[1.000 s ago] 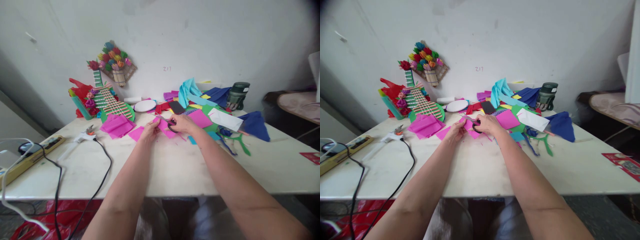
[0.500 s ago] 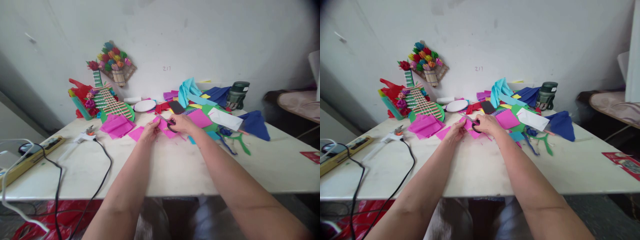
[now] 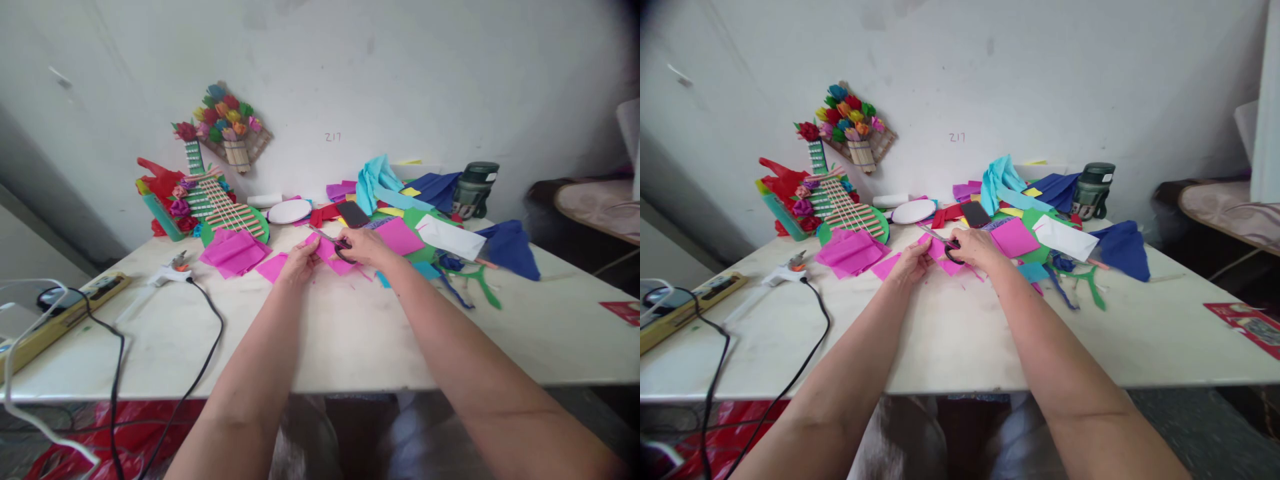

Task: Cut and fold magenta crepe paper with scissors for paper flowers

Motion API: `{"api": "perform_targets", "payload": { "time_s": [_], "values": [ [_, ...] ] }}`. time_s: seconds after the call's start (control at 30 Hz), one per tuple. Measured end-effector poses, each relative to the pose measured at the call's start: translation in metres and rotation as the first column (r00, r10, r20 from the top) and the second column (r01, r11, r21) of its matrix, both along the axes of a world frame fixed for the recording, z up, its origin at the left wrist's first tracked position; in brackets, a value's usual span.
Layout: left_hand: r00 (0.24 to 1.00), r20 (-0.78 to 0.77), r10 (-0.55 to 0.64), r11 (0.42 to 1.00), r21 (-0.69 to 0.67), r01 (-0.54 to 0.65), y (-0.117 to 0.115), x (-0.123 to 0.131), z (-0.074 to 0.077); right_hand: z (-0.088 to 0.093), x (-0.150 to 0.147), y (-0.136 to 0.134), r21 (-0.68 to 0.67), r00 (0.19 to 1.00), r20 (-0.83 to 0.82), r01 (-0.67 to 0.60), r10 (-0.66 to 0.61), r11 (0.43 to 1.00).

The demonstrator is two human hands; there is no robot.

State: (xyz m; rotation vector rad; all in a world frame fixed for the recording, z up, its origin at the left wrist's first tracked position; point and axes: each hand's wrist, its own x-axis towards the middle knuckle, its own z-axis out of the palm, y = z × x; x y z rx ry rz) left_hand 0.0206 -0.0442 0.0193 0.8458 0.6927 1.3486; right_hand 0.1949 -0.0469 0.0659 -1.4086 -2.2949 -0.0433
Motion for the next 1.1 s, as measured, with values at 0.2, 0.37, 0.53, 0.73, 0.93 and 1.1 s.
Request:
{"api": "perform_targets", "payload": {
  "time_s": [0.2,0.37,0.53,0.73,0.93,1.1],
  "values": [
    [1.0,-0.009,0.028,1.0,-0.012,-0.028,0.001,0.0,0.0,0.001,-0.001,0.001,-0.014,1.0,-0.012,0.011,-0.011,1.0],
    [0.999,-0.012,0.035,0.999,-0.006,-0.035,0.002,-0.002,-0.001,-0.002,0.001,0.003,-0.028,0.994,-0.107,-0.003,0.0,1.0],
    [0.999,-0.011,0.039,0.999,0.001,-0.039,0.002,-0.003,0.0,-0.008,0.006,0.012,-0.084,0.955,-0.297,-0.032,0.006,0.996],
    [0.992,-0.047,0.117,0.993,-0.01,-0.117,0.001,-0.005,0.003,-0.011,0.012,0.02,-0.144,0.915,-0.381,0.085,-0.134,0.986],
    [0.979,-0.057,0.198,0.98,0.012,-0.198,0.003,-0.007,0.003,-0.011,0.012,0.019,-0.208,0.911,-0.347,0.158,-0.224,0.965],
    [0.97,0.018,0.244,0.969,0.02,-0.245,0.007,-0.007,0.001,-0.007,0.009,0.012,-0.213,0.921,-0.303,0.185,-0.245,0.959]
  ]
}}
